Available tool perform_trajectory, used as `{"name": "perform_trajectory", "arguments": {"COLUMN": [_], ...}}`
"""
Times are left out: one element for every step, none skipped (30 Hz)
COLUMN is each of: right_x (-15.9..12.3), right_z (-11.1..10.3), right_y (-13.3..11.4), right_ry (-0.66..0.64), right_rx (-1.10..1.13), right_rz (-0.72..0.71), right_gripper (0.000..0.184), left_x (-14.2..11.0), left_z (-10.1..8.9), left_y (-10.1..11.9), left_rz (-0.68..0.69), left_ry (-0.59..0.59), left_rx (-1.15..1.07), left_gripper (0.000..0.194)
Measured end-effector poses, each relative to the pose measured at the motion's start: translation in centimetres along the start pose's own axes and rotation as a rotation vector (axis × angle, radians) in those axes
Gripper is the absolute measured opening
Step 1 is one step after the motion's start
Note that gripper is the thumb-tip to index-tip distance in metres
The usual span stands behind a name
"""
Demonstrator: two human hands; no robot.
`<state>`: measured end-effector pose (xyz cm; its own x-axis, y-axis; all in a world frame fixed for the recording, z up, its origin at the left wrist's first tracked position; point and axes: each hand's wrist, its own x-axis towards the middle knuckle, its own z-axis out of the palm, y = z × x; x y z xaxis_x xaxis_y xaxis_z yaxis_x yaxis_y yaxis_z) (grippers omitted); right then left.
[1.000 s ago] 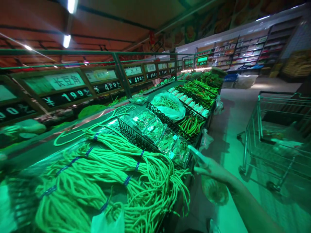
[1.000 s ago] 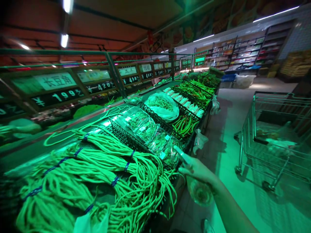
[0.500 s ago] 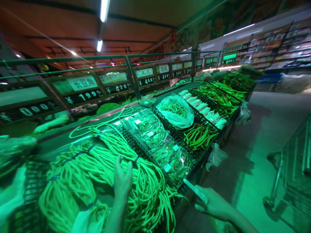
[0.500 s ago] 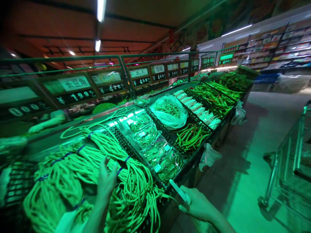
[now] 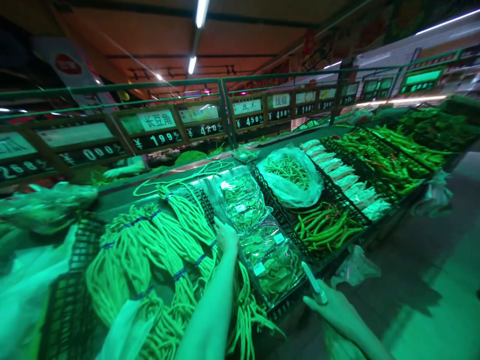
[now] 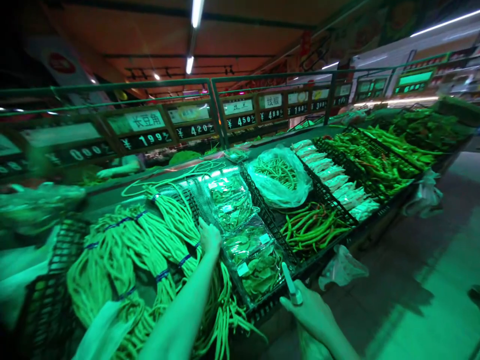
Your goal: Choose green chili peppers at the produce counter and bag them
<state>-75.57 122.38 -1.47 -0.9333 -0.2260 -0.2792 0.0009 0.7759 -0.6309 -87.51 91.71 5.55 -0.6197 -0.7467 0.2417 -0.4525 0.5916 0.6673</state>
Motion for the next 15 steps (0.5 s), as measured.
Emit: {"name": "perform_trajectory", "arguments": {"right_x": [0.2, 0.2, 0.1, 0.0, -0.2, -0.4, -0.5, -0.7, -0.7, -0.8, -0.8, -0.7, -0.5, -0.3, 0.0], "right_z": [0.0, 0.0, 0.2, 0.5, 0.9, 1.3, 1.8, 2.2, 2.6, 2.8, 2.9, 2.9, 2.7, 2.3, 1.9], "right_y": [-0.5, -1.2, -2.1, -3.0, -3.9, -4.7, -5.3, -5.8, -6.1, -6.1, -6.1, -5.8, -5.4, -4.9, -4.2], "right_ry": [-0.022, -0.051, -0.083, -0.113, -0.138, -0.168, -0.195, -0.217, -0.234, -0.25, -0.262, -0.263, -0.257, -0.251, -0.242], "right_rx": [-0.015, -0.031, -0.045, -0.056, -0.062, -0.065, -0.064, -0.063, -0.06, -0.061, -0.066, -0.073, -0.08, -0.085, -0.087], "right_rz": [-0.009, -0.027, -0.052, -0.084, -0.118, -0.15, -0.176, -0.197, -0.208, -0.214, -0.214, -0.215, -0.212, -0.205, -0.189], "right_gripper": [0.026, 0.026, 0.026, 0.028, 0.029, 0.031, 0.033, 0.034, 0.036, 0.037, 0.037, 0.037, 0.035, 0.033, 0.031], "left_x": [0.0, 0.0, 0.0, 0.0, 0.1, 0.1, 0.1, 0.1, 0.0, 0.0, -0.1, -0.2, -0.3, -0.4, -0.5], "left_z": [-0.1, -0.2, -0.3, -0.4, -0.5, -0.6, -0.6, -0.5, -0.5, -0.4, -0.3, -0.1, 0.0, 0.2, 0.3], "left_y": [0.1, 0.1, 0.2, 0.3, 0.5, 0.6, 0.8, 0.9, 1.1, 1.3, 1.4, 1.5, 1.6, 1.7, 1.7], "left_rz": [-0.004, -0.007, -0.011, -0.018, -0.031, -0.051, -0.078, -0.109, -0.139, -0.163, -0.178, -0.184, -0.184, -0.181, -0.175], "left_ry": [-0.005, -0.01, -0.016, -0.023, -0.031, -0.042, -0.05, -0.053, -0.047, -0.032, -0.012, 0.009, 0.026, 0.037, 0.042], "left_rx": [0.008, 0.017, 0.025, 0.033, 0.039, 0.044, 0.046, 0.046, 0.046, 0.047, 0.049, 0.052, 0.055, 0.059, 0.063], "left_gripper": [0.06, 0.061, 0.062, 0.064, 0.066, 0.068, 0.07, 0.074, 0.078, 0.083, 0.088, 0.092, 0.095, 0.096, 0.096]}}
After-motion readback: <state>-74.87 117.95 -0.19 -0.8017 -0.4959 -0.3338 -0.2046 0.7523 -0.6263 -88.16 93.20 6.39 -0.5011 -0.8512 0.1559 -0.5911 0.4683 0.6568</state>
